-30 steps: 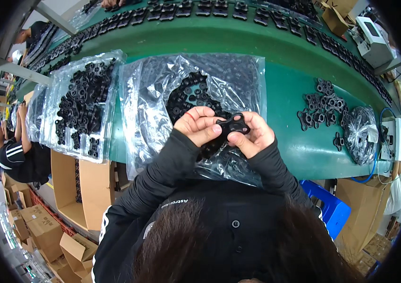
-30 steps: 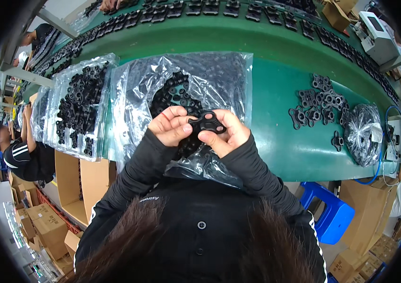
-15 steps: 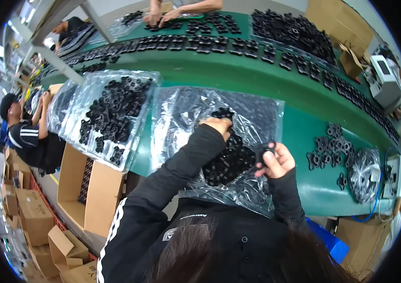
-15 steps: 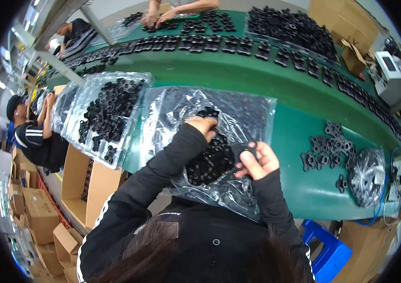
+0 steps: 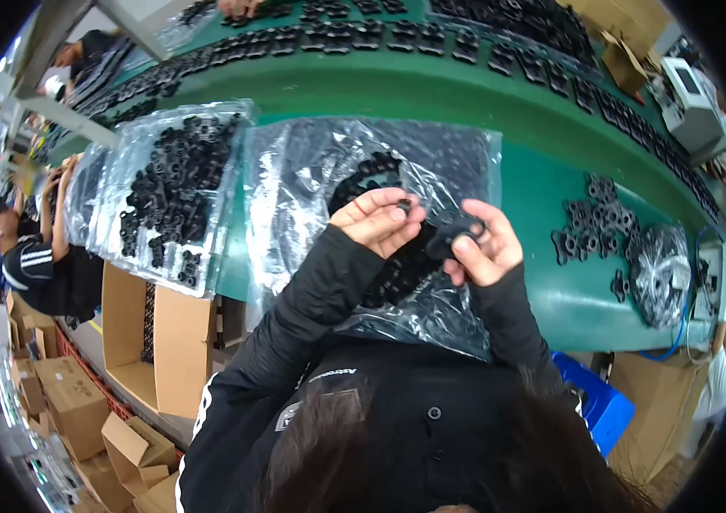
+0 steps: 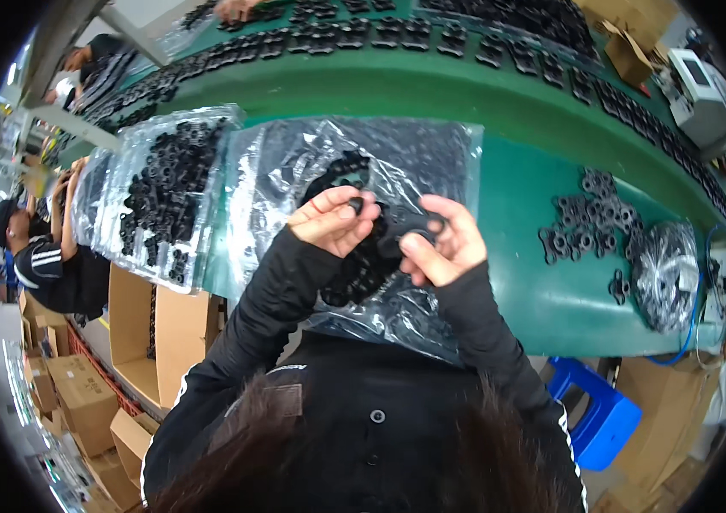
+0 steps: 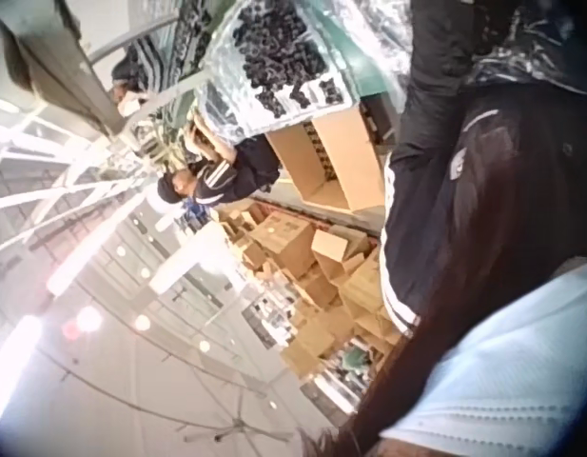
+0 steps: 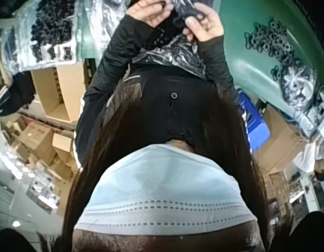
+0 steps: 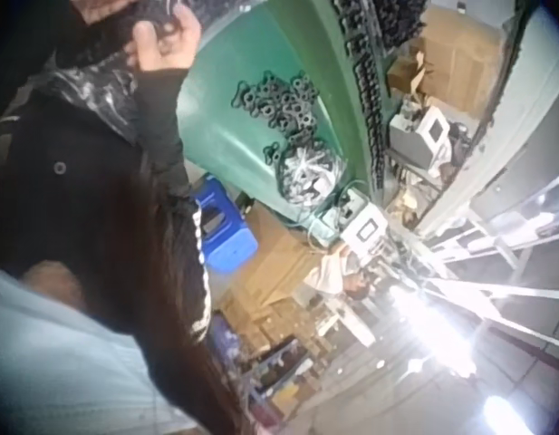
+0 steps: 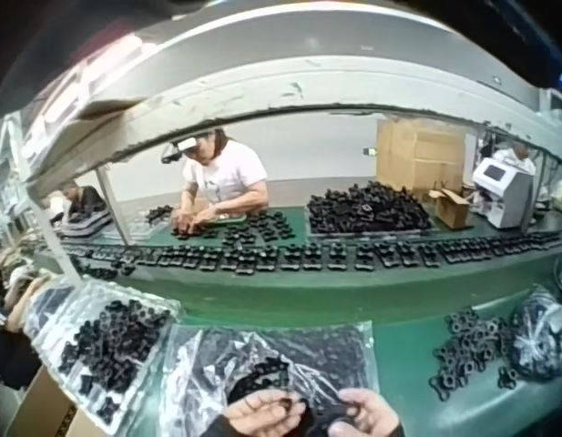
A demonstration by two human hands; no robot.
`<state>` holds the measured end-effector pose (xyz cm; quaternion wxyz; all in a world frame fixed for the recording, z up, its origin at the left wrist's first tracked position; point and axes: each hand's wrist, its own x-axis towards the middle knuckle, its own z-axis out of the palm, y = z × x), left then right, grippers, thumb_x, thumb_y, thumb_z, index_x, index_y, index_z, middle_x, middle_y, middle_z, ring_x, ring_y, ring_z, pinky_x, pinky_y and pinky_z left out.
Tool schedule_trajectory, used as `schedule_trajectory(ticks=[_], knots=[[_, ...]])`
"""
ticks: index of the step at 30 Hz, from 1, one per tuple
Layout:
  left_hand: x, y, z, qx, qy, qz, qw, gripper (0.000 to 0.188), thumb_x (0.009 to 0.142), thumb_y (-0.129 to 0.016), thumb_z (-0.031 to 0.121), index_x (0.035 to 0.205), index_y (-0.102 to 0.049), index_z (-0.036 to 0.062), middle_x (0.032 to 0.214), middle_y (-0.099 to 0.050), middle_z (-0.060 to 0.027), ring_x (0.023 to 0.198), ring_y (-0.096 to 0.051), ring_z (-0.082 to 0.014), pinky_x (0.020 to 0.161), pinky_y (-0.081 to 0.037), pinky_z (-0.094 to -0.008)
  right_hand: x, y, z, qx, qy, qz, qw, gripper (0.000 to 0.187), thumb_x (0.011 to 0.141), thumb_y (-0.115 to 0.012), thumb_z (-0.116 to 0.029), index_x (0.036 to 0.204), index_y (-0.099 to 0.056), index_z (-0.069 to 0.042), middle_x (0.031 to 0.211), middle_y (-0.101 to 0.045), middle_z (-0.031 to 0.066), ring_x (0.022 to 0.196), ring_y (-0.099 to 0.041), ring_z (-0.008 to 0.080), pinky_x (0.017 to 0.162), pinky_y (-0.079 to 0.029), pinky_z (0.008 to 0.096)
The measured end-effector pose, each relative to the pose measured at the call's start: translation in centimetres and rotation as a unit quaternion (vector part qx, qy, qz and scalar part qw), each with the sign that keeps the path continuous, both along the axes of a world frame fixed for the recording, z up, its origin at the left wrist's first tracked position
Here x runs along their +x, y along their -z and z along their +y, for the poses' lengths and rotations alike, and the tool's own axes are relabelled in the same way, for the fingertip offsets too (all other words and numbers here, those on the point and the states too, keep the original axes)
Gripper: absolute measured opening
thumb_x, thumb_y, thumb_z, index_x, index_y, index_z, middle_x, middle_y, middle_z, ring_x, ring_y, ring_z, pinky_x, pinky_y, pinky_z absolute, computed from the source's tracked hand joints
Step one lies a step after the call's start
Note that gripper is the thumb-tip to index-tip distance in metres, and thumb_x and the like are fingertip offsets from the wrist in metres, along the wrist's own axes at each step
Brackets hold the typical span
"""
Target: The person assembles parts by taking rubber grommets from a bag and pressing them into the openings of plastic brackets by hand.
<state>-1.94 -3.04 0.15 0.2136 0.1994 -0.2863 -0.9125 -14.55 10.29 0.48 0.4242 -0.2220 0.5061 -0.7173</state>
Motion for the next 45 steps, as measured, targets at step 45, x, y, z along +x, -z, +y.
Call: schedule_trajectory(ticks=[45], knots=[[1.7, 1.3, 3.4, -0.172, 0.008, -0.033, 0.985, 0.025, 0.075, -0.057, -0.006, 0.099, -0.052, 0.0016, 0.086, -0.06, -0.0092, 0.074, -0.055, -0.0135, 0.07, -0.044, -0.0213, 1.1, 0.9, 1.2, -0.01, -0.066, 0.086, 0.994, 0.036, 0.071, -0.063, 0.001, 0.101, -0.043, -0.003, 0.077, -0.054, 0.0079, 0.057, -0.05, 0.009, 0.046, -0.042, 0.0161]])
